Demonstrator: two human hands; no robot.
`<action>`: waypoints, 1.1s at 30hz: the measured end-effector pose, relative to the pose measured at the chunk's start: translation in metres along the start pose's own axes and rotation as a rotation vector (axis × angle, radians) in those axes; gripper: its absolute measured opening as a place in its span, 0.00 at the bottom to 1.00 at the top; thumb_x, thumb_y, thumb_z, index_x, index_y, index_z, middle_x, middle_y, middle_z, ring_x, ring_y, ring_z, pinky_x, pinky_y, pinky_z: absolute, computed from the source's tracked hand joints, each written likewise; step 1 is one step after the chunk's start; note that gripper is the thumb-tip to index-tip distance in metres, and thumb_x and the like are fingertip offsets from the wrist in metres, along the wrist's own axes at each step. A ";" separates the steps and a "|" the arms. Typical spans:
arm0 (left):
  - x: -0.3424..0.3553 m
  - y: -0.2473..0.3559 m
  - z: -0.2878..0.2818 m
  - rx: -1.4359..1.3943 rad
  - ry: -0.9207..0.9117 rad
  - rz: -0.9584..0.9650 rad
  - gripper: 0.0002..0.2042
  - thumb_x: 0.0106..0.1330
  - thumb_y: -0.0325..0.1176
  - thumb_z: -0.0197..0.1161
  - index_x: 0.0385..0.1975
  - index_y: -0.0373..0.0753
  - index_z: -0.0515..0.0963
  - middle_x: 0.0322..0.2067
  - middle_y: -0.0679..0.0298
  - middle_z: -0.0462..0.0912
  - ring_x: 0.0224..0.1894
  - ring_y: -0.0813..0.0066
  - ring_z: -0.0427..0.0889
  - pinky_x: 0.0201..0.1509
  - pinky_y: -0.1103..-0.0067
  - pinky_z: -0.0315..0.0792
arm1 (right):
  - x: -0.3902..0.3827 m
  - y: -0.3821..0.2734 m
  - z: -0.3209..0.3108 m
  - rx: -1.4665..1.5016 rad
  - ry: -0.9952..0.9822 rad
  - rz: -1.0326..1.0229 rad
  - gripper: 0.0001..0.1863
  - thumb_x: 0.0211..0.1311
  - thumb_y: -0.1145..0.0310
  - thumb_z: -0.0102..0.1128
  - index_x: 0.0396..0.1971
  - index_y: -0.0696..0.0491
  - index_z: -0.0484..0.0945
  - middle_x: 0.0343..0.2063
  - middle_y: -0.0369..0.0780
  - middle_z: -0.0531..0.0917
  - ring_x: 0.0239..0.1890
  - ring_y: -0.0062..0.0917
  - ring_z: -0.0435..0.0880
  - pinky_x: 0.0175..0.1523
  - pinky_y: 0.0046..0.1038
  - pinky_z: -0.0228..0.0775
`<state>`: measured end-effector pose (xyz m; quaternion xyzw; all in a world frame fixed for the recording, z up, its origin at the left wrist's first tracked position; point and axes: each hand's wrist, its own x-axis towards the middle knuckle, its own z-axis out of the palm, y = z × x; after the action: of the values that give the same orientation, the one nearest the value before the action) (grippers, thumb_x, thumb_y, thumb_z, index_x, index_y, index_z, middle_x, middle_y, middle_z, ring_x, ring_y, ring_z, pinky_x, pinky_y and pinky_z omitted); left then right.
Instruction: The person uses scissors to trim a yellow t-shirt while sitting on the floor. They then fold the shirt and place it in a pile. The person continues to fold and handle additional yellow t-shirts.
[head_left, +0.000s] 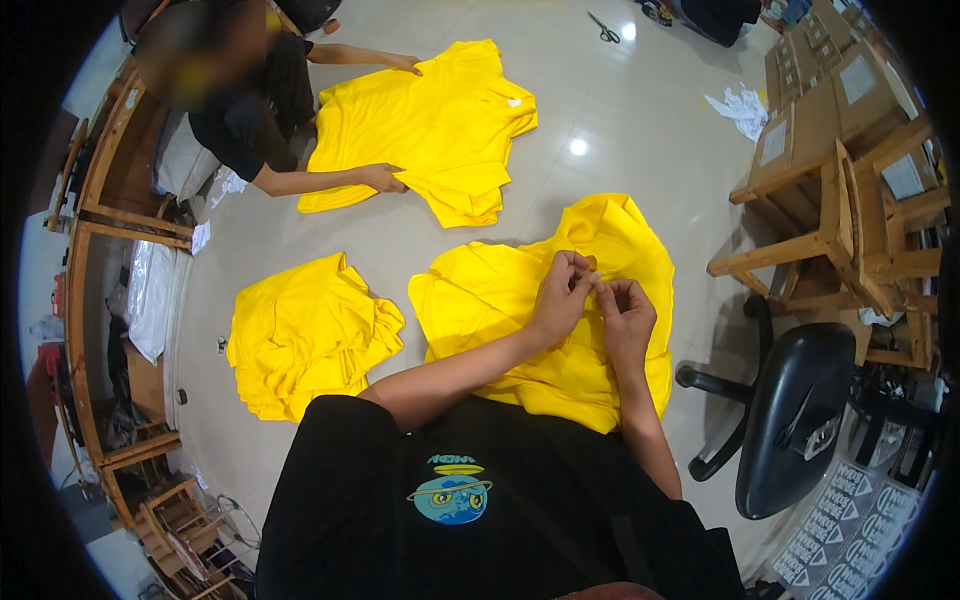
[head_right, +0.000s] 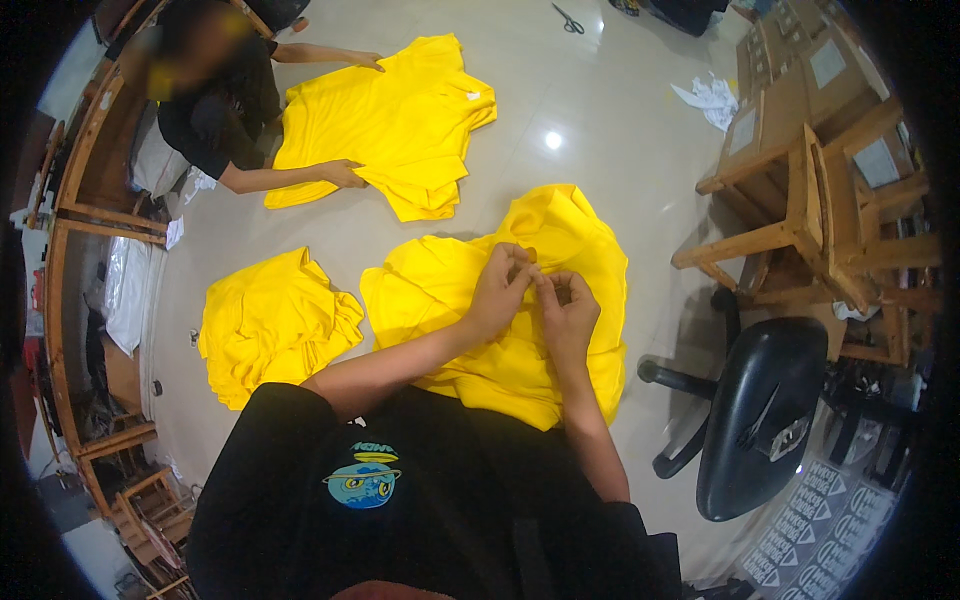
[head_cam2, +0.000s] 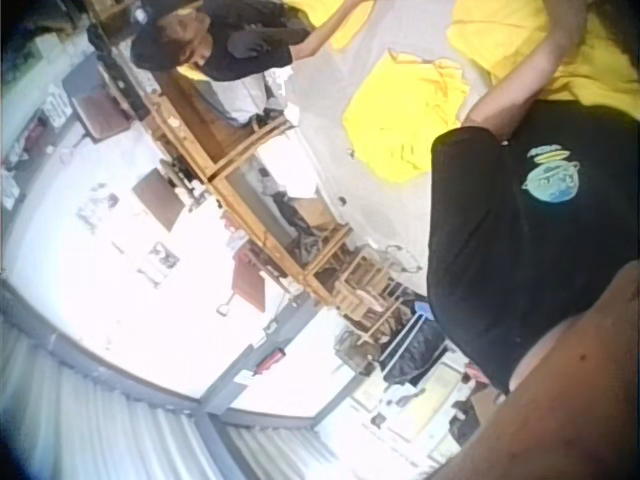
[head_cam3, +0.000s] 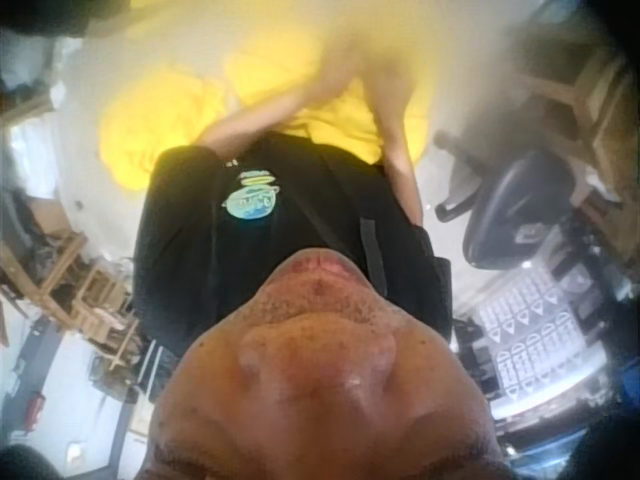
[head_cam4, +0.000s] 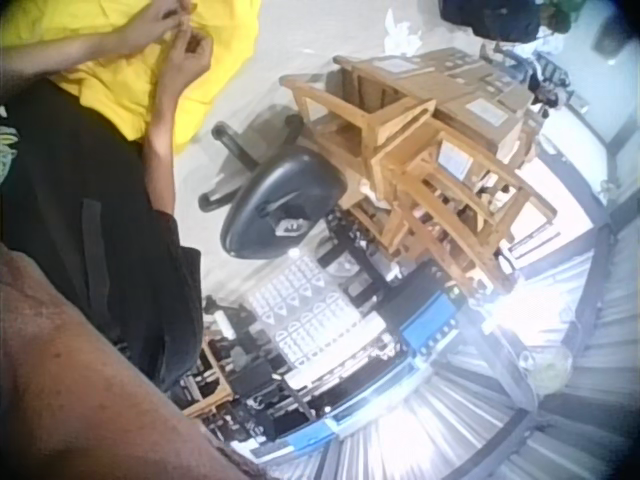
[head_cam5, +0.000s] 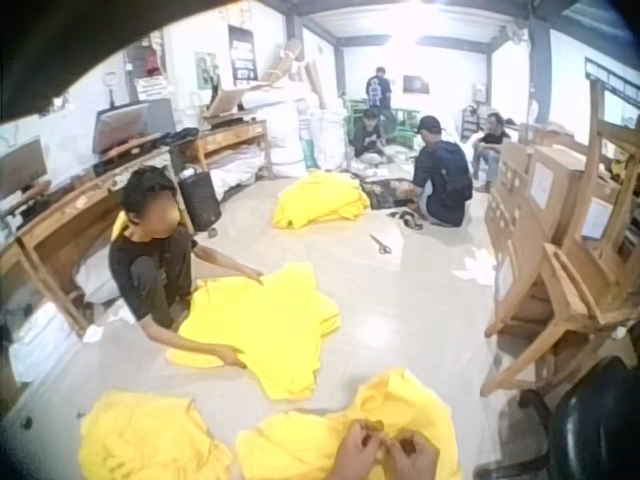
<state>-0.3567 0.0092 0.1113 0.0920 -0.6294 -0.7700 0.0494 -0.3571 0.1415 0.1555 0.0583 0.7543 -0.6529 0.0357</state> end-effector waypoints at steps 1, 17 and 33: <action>-0.001 0.000 0.001 -0.043 0.019 0.006 0.10 0.80 0.28 0.66 0.50 0.38 0.71 0.37 0.67 0.76 0.38 0.81 0.73 0.44 0.79 0.71 | 0.000 0.002 0.000 -0.046 0.015 -0.030 0.09 0.75 0.70 0.73 0.39 0.61 0.84 0.32 0.34 0.86 0.33 0.18 0.80 0.42 0.24 0.75; -0.009 0.008 -0.004 0.117 -0.114 -0.021 0.07 0.79 0.22 0.61 0.49 0.39 0.71 0.42 0.64 0.75 0.44 0.75 0.74 0.52 0.73 0.75 | 0.000 0.018 -0.001 -0.267 -0.044 -0.199 0.06 0.77 0.75 0.65 0.46 0.62 0.83 0.39 0.43 0.89 0.40 0.26 0.87 0.50 0.30 0.80; -0.003 0.010 -0.016 0.055 -0.217 -0.043 0.05 0.82 0.25 0.60 0.48 0.38 0.70 0.40 0.65 0.76 0.43 0.78 0.75 0.49 0.74 0.75 | -0.004 -0.027 0.003 -0.404 -0.006 -0.185 0.11 0.64 0.73 0.76 0.35 0.62 0.81 0.28 0.42 0.89 0.29 0.24 0.86 0.39 0.30 0.80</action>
<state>-0.3505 -0.0070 0.1183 0.0228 -0.6500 -0.7586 -0.0378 -0.3573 0.1351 0.1824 -0.0215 0.8719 -0.4892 -0.0110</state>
